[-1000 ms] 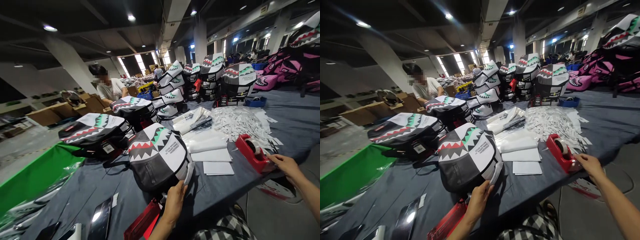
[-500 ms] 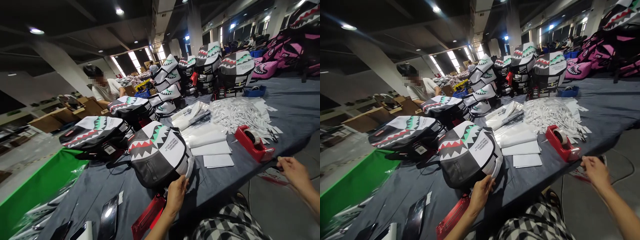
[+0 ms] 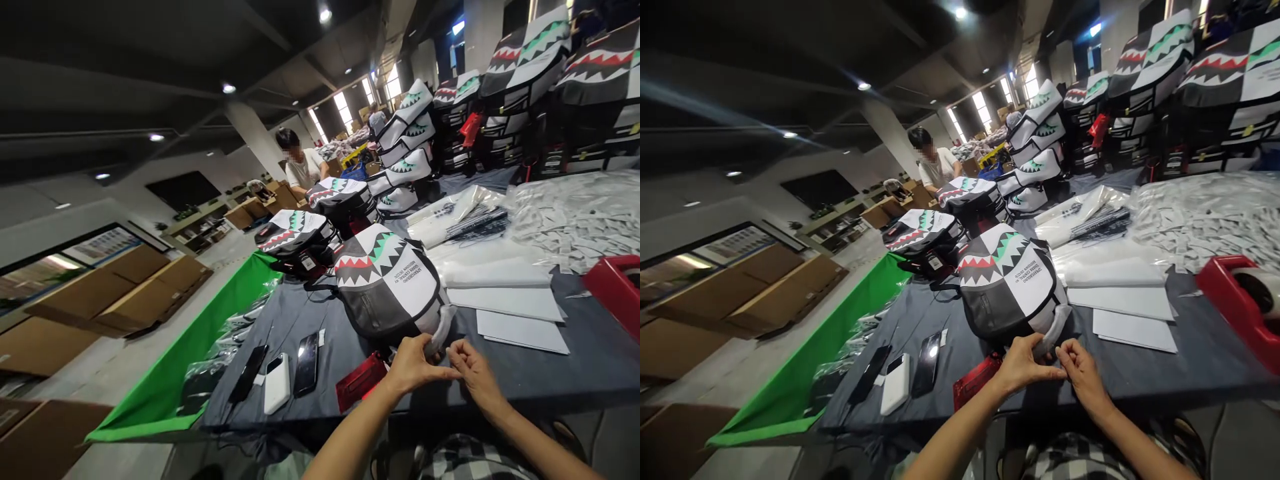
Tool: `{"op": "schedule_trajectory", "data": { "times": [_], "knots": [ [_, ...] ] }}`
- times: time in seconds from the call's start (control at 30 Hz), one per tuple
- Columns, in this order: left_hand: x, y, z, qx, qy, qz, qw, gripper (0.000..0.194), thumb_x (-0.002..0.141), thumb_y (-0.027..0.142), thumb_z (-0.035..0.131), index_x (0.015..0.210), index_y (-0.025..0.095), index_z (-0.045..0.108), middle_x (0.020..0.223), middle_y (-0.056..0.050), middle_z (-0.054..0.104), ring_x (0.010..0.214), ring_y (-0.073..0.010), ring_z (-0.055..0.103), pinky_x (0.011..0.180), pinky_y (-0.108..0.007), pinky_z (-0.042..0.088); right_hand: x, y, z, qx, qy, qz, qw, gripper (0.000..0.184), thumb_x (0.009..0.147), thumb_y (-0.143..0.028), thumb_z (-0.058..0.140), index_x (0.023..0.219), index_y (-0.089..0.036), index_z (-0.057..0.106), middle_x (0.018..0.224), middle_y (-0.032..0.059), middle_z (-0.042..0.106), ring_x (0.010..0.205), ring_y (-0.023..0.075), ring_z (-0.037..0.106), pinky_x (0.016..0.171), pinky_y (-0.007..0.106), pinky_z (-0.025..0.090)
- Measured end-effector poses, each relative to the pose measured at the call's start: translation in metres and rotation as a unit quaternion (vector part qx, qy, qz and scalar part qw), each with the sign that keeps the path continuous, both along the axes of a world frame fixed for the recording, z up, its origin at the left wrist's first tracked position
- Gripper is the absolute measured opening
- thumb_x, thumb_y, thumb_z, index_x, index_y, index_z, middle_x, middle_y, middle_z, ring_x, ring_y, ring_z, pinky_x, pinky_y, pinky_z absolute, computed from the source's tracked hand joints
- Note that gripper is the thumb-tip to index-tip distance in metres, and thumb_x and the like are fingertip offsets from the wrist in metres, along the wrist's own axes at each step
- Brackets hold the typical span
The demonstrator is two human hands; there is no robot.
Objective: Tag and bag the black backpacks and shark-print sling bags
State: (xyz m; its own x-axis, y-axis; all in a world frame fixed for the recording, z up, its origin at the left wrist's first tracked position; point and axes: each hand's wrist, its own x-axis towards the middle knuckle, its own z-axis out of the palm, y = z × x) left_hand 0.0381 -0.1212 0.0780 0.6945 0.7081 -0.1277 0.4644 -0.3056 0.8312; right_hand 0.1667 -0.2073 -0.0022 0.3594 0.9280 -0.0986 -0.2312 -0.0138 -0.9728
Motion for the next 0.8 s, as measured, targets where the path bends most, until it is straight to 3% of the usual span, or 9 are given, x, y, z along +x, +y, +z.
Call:
{"op": "schedule_trajectory", "data": {
  "times": [0.07,0.2,0.4,0.53,0.7,0.8],
  "knots": [
    [0.002,-0.001,-0.006,0.030,0.009,0.018,0.999,0.050,0.064,0.061,0.082,0.069,0.017,0.059,0.061,0.005,0.055,0.056,-0.0096,0.045,0.052,-0.021,0.032,-0.002,0.008,-0.006,-0.004,-0.003,-0.001,1.000,0.067,0.069,-0.088,0.062,0.074,-0.024,0.041,0.057,-0.0069,0.041,0.049,0.0085,0.030,0.046,0.023,0.024],
    [0.003,0.002,-0.016,0.030,-0.002,0.025,0.999,0.040,0.093,0.051,0.051,0.073,0.018,0.062,0.060,0.002,0.059,0.052,-0.0108,0.053,0.056,-0.022,0.040,0.000,0.011,-0.014,-0.025,-0.010,0.009,1.000,0.069,0.064,-0.089,0.063,0.075,-0.023,0.046,0.055,-0.0066,0.043,0.049,0.0087,0.033,0.046,0.023,0.024],
    [0.002,0.004,-0.014,-0.011,-0.019,-0.014,1.000,0.035,0.097,0.045,0.045,0.089,0.018,0.066,0.070,-0.001,0.068,0.054,-0.0121,0.060,0.055,-0.020,0.044,0.004,0.015,-0.015,-0.061,0.015,0.062,0.996,0.062,0.064,-0.080,0.066,0.079,-0.023,0.048,0.057,-0.0056,0.052,0.047,0.0094,0.043,0.042,0.020,0.026],
    [0.000,0.001,-0.016,0.050,0.016,-0.026,0.998,0.032,0.100,0.038,0.042,0.092,0.020,0.067,0.067,-0.001,0.066,0.055,-0.0132,0.059,0.057,-0.021,0.043,0.004,0.031,-0.016,-0.075,0.047,0.075,0.993,0.057,0.061,-0.068,0.073,0.088,-0.024,0.050,0.054,-0.0078,0.051,0.044,0.0100,0.046,0.039,0.018,0.026],
    [-0.001,-0.001,-0.016,0.091,0.058,-0.028,0.994,0.031,0.100,0.034,0.042,0.090,0.021,0.068,0.067,-0.001,0.064,0.058,-0.0136,0.060,0.056,-0.020,0.040,-0.001,0.021,-0.013,-0.092,0.110,0.055,0.988,0.062,0.060,-0.066,0.078,0.091,-0.025,0.044,0.050,-0.0146,0.034,0.038,0.0038,0.023,0.036,0.015,0.013],
    [-0.002,-0.002,-0.012,0.098,0.057,-0.029,0.993,0.034,0.100,0.035,0.041,0.094,0.021,0.071,0.063,0.000,0.062,0.058,-0.0137,0.059,0.056,-0.020,0.039,-0.001,0.004,-0.006,-0.075,0.230,0.094,0.966,0.051,0.069,-0.059,0.079,0.087,-0.023,0.048,0.054,-0.0146,0.027,0.043,0.0023,0.013,0.037,0.013,0.010]
  ]
}}
